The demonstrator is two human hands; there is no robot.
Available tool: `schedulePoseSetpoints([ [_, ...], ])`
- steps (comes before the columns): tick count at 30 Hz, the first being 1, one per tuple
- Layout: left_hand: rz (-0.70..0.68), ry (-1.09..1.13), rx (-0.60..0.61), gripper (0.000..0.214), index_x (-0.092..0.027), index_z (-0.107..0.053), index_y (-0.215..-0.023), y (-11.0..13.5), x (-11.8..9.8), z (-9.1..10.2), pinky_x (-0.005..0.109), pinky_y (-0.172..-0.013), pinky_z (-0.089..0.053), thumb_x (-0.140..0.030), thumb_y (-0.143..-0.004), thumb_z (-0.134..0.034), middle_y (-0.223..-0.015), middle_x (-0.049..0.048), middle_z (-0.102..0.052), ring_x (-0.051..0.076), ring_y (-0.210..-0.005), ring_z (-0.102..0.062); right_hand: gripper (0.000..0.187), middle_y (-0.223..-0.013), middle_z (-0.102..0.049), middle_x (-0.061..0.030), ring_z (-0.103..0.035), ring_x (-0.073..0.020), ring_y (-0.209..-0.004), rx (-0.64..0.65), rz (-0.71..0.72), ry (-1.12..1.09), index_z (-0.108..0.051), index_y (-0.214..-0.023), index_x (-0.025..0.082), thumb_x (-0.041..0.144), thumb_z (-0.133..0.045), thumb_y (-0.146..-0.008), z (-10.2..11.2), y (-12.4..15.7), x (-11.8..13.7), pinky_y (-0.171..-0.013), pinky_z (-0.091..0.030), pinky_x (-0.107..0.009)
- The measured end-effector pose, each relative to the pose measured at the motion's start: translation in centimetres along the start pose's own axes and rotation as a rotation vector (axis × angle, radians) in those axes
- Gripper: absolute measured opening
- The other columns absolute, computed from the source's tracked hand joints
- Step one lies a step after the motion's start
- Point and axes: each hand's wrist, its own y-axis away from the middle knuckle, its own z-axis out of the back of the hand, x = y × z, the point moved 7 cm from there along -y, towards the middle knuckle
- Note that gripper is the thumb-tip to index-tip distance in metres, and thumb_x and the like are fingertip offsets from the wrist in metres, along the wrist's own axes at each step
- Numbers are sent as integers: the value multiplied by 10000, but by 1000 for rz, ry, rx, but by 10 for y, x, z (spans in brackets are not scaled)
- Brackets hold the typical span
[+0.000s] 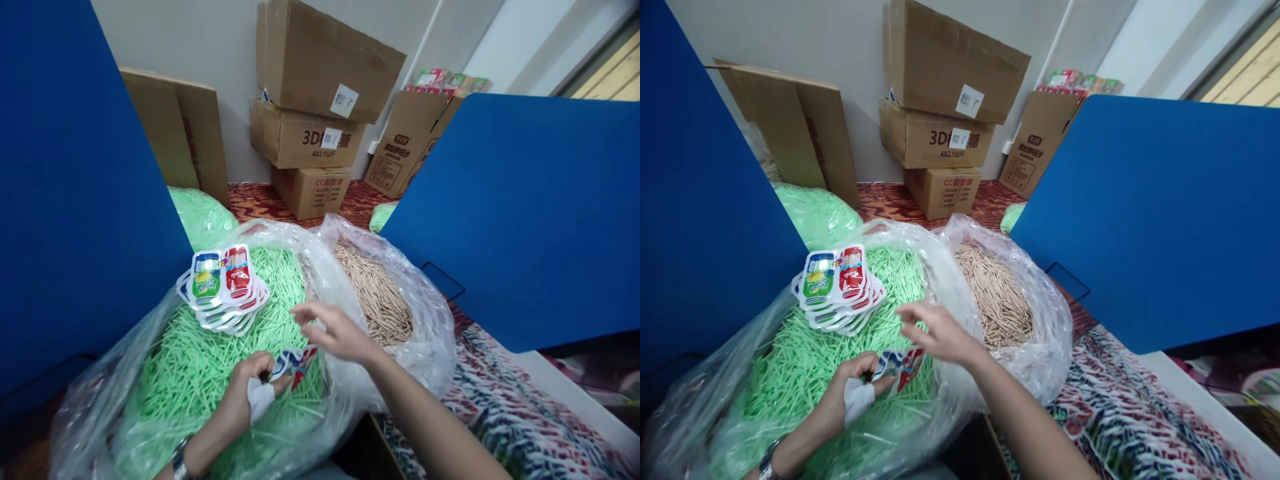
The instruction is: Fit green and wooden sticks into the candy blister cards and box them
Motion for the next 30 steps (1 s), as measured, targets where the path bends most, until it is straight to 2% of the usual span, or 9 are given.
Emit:
schedulePoseSetpoints([
  [2,8,31,3,365,-188,-370,-530,2,-3,-2,234,-542,-294,-324,-694,-667,-570,-40,-384,127,-558,-373,312,-966,-640,-39,-613,-123,-834,-138,-196,-91,-502,-1184,183,359,-379,-958,15,-4,-34,-718,-470,-242],
  [3,6,46,14,368,-188,-369,-533,2,-6,-4,234,-545,-294,-324,-695,-671,-575,-40,-382,127,-562,-374,321,-941,-641,-33,-619,-123,-806,-150,-267,-85,-502,-1178,177,370,-370,-958,15,-7,-49,-700,-472,-240],
  [7,-30,83,42,380,-190,-350,-541,3,-15,-12,236,-551,-298,-313,-723,-660,-590,-37,-382,126,-567,-388,281,-919,-661,-20,-621,-125,-837,-33,-405,237,-546,-1116,175,326,-373,-955,-4,-35,-92,-749,-455,-228],
  [10,-53,83,46,393,-194,-326,-547,3,-16,-13,239,-555,-293,-315,-743,-645,-593,-37,-375,127,-570,-385,255,-1033,-656,-95,-599,-168,-963,-4,-457,413,-579,-1080,137,262,-411,-935,-13,-62,-109,-845,-419,-259],
  [14,-58,58,36,390,-196,-308,-550,6,-11,-7,238,-553,-272,-285,-746,-634,-586,-42,-351,125,-572,-364,272,-1030,-652,-172,-611,-229,-963,67,-522,514,-624,-989,102,314,-475,-903,-16,-81,-119,-841,-418,-295],
  [18,-32,79,42,385,-197,-306,-552,10,-9,-3,241,-552,-266,-269,-727,-641,-586,-40,-362,124,-571,-356,470,-983,-664,-176,-625,-255,-941,149,-562,586,-641,-968,108,532,-463,-872,-20,-75,-119,-815,-436,-309],
  [22,-40,115,94,386,-197,-303,-544,10,-14,-9,246,-560,-267,-258,-704,-649,-579,-35,-377,128,-575,-360,654,-1051,-638,-222,-631,-307,-942,181,-623,645,-618,-1058,86,664,-431,-817,-29,-67,-115,-776,-463,-367],
  [25,-54,130,114,390,-196,-303,-544,9,-16,-15,244,-561,-264,-251,-707,-654,-578,-36,-380,127,-577,-359,669,-1092,-621,-238,-628,-327,-964,187,-662,668,-602,-1103,78,658,-438,-812,-35,-68,-114,-765,-474,-389],
  [30,-48,102,98,378,-197,-305,-542,8,-11,-16,247,-560,-267,-242,-706,-643,-579,-33,-386,130,-575,-372,580,-1090,-638,-228,-630,-324,-982,207,-706,664,-618,-1098,88,575,-454,-831,-40,-74,-118,-782,-475,-394],
])
